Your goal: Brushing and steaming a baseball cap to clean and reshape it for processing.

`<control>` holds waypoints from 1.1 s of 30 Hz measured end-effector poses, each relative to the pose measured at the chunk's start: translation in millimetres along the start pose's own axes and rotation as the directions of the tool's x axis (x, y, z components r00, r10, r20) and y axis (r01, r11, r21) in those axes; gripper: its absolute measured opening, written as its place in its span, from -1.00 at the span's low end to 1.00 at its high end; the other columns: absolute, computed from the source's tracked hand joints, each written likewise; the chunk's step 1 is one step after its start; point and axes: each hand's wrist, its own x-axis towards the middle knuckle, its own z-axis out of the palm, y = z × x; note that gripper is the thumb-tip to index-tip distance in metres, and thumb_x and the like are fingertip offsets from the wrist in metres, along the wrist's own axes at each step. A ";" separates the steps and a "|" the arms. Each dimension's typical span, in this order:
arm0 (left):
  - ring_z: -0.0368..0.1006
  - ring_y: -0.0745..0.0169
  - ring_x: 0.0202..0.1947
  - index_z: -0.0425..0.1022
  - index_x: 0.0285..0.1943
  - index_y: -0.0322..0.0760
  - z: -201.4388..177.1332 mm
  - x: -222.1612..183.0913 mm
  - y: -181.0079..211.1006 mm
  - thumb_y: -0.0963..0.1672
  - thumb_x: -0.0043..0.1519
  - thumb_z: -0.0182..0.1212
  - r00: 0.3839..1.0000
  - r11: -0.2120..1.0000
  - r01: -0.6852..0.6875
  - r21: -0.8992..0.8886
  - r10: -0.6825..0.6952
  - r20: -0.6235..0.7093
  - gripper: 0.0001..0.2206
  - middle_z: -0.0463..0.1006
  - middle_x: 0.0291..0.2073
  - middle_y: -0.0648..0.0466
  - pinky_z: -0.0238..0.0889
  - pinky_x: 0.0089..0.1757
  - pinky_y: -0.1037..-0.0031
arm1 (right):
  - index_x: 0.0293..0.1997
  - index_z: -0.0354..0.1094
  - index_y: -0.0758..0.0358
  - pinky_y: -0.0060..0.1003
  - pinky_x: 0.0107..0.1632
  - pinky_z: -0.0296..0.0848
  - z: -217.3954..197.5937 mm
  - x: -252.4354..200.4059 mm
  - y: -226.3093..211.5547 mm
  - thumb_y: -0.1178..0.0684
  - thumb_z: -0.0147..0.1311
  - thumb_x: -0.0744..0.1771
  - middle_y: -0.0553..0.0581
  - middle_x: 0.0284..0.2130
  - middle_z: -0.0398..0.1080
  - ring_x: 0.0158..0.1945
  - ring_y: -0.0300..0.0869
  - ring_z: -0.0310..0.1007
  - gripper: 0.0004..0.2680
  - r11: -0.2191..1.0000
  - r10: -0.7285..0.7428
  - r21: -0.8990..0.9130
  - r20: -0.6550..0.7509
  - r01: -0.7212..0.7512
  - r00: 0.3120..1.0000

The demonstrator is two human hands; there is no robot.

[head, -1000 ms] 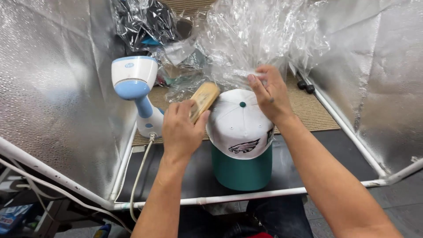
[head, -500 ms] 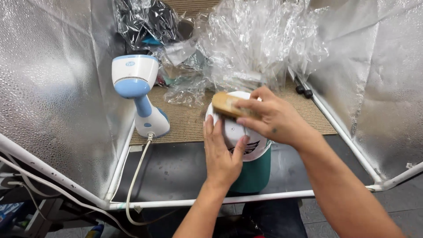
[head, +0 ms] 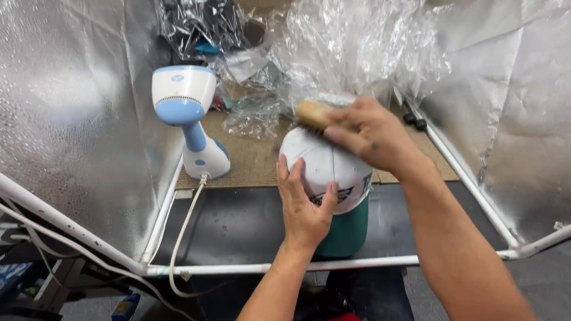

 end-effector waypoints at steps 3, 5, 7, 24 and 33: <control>-0.11 -0.52 0.50 0.16 0.40 -0.28 0.0 0.6 -7.3 0.04 0.24 0.30 1.000 0.999 -0.018 0.028 0.018 -0.007 -0.37 -0.02 0.47 -0.40 -0.09 0.28 -0.28 | 0.04 0.58 0.05 0.06 -0.09 0.47 15.7 13.2 30.2 -0.19 0.16 0.35 0.44 -0.26 0.48 -0.13 0.31 0.48 -0.73 0.992 0.091 -0.094 0.082 -0.083 0.992; -0.12 -0.56 0.49 0.16 0.40 -0.28 1.5 -4.0 -5.1 0.03 0.23 0.31 1.000 1.000 -0.012 0.020 0.012 -0.005 -0.37 -0.04 0.47 -0.42 -0.08 0.26 -0.31 | 0.05 0.56 0.05 0.06 -0.04 0.47 19.1 13.8 62.7 -0.28 0.10 0.34 0.36 -0.18 0.50 -0.05 0.24 0.49 -0.68 0.950 0.312 -0.051 0.131 -0.308 0.941; -0.13 -0.61 0.47 0.16 0.40 -0.28 2.2 7.7 -7.1 0.03 0.23 0.31 0.999 0.999 -0.030 0.020 0.030 -0.030 -0.37 -0.05 0.48 -0.44 -0.07 0.24 -0.35 | 0.06 0.54 0.04 0.05 0.01 0.47 16.2 34.2 83.8 -0.37 0.04 0.34 0.28 -0.10 0.53 0.04 0.17 0.50 -0.62 0.872 0.482 -0.009 0.178 -0.489 0.858; -0.06 -0.61 0.46 0.14 0.43 -0.26 7.6 -8.2 -25.6 0.03 0.21 0.34 0.999 0.996 -0.033 0.087 0.033 0.004 -0.33 -0.08 0.47 -0.48 0.06 0.22 -0.24 | 0.01 0.48 0.08 -0.18 -0.76 0.31 42.3 -42.6 129.2 -0.25 0.04 0.34 0.32 -0.48 0.43 -0.70 0.07 0.42 -0.70 0.613 0.736 0.229 0.183 -0.756 0.652; -0.03 -0.53 0.47 0.18 0.41 -0.20 -1.2 -0.8 -9.3 0.05 0.21 0.36 1.000 0.999 0.013 0.041 -0.013 0.008 -0.34 -0.01 0.47 -0.41 0.13 0.20 -0.20 | 0.03 0.35 0.38 0.20 -0.33 0.52 -24.1 -146.6 144.1 -0.08 0.01 0.40 0.58 -0.26 0.43 -0.34 0.33 0.52 -0.73 0.418 0.838 0.559 0.067 -0.716 0.542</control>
